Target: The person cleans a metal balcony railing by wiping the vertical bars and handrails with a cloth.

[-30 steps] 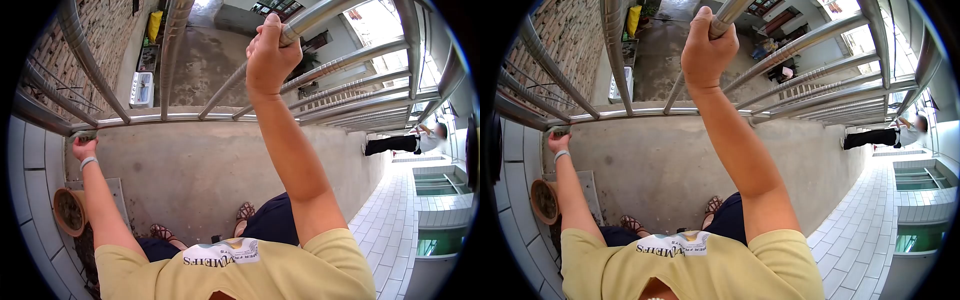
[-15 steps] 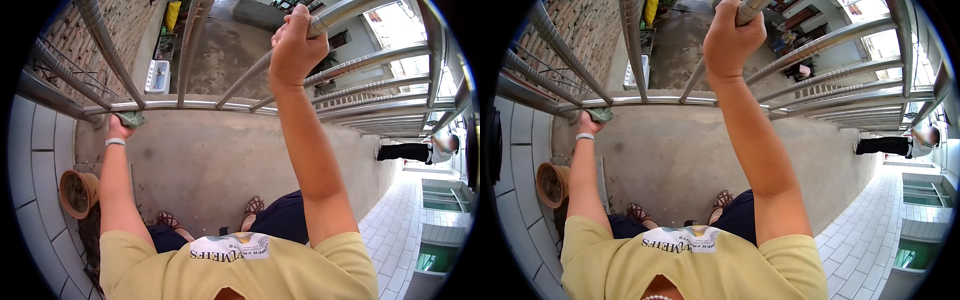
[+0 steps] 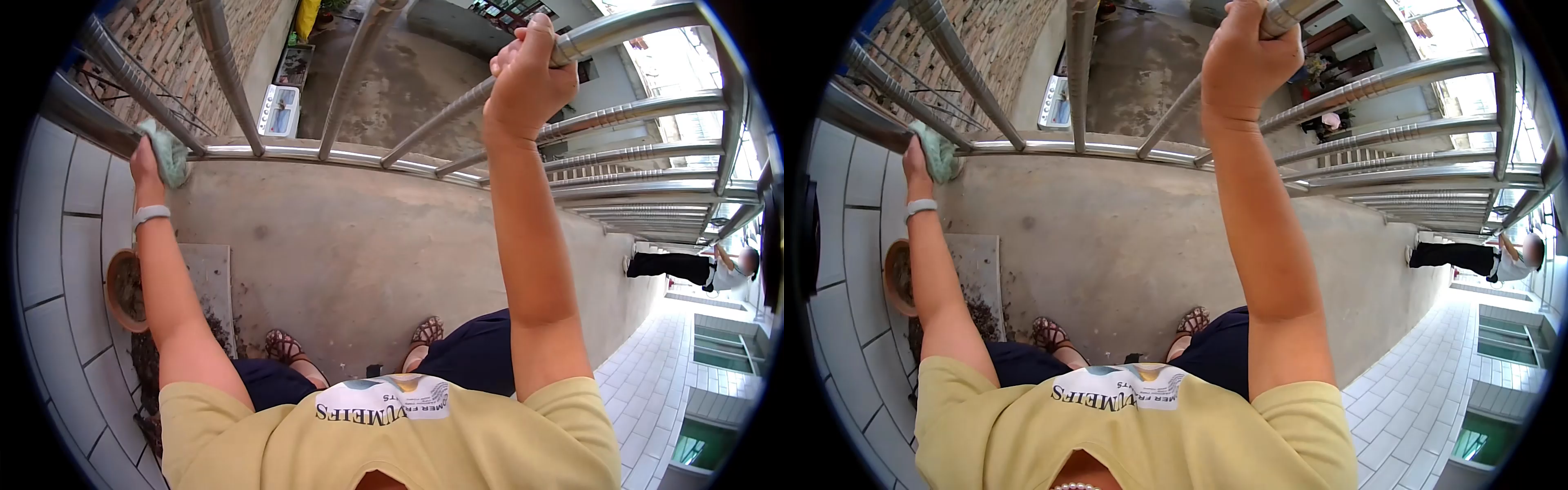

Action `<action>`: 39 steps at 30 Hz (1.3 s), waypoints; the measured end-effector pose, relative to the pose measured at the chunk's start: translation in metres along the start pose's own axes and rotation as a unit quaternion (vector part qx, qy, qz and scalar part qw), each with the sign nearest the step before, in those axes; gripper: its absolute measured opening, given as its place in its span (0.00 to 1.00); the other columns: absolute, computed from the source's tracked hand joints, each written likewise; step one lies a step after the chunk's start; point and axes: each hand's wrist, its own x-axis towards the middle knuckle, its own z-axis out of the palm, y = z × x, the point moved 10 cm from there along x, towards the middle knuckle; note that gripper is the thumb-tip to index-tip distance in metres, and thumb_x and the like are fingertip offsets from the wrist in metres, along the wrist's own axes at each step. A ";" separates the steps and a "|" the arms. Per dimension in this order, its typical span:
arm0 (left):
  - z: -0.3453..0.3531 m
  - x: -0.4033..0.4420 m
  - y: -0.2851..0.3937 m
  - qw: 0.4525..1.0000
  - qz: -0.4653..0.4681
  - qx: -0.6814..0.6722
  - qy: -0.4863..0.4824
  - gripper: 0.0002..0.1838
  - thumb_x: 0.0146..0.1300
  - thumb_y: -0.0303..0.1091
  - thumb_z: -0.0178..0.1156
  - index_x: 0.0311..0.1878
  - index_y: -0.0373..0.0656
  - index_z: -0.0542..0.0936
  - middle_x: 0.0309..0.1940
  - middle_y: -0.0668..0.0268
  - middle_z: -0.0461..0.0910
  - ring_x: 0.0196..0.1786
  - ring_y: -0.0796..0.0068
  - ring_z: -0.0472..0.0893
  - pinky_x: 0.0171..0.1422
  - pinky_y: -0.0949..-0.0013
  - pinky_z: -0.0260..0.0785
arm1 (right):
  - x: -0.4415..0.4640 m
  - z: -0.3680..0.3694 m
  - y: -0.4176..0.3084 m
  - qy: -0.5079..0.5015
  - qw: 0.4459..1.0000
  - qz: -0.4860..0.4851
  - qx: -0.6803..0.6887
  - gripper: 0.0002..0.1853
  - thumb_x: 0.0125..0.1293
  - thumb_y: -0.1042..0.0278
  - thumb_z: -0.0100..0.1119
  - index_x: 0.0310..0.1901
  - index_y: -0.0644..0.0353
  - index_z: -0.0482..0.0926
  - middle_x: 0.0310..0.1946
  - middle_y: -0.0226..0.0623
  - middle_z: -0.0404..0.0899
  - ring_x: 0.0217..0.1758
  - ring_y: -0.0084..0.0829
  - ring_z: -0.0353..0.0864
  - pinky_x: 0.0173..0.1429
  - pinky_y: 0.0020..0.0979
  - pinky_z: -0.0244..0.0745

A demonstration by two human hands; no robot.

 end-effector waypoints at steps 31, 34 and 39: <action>0.045 0.011 0.016 0.680 0.100 0.726 -0.029 0.22 0.56 0.46 0.47 0.45 0.40 0.78 0.45 0.48 0.75 0.51 0.50 0.73 0.54 0.56 0.65 | 0.000 -0.004 0.006 -0.001 1.000 0.022 0.006 0.16 0.63 0.65 0.53 0.18 0.57 0.68 0.09 0.23 0.61 0.08 0.13 0.57 0.12 0.18 0.50; 0.051 0.020 0.004 0.667 0.145 0.724 -0.095 0.20 0.56 0.44 0.48 0.43 0.40 0.78 0.45 0.47 0.75 0.51 0.49 0.73 0.53 0.56 0.65 | -0.001 -0.005 0.001 0.006 1.000 0.005 -0.016 0.16 0.63 0.66 0.52 0.18 0.57 0.68 0.09 0.23 0.61 0.08 0.13 0.57 0.12 0.18 0.50; 0.040 0.080 -0.044 0.696 0.182 0.674 -0.169 0.15 0.58 0.40 0.48 0.36 0.39 0.77 0.36 0.50 0.77 0.39 0.51 0.75 0.44 0.58 0.66 | 0.000 -0.006 0.003 0.007 1.000 0.006 -0.004 0.16 0.64 0.66 0.52 0.18 0.56 0.67 0.08 0.22 0.60 0.08 0.13 0.57 0.11 0.18 0.51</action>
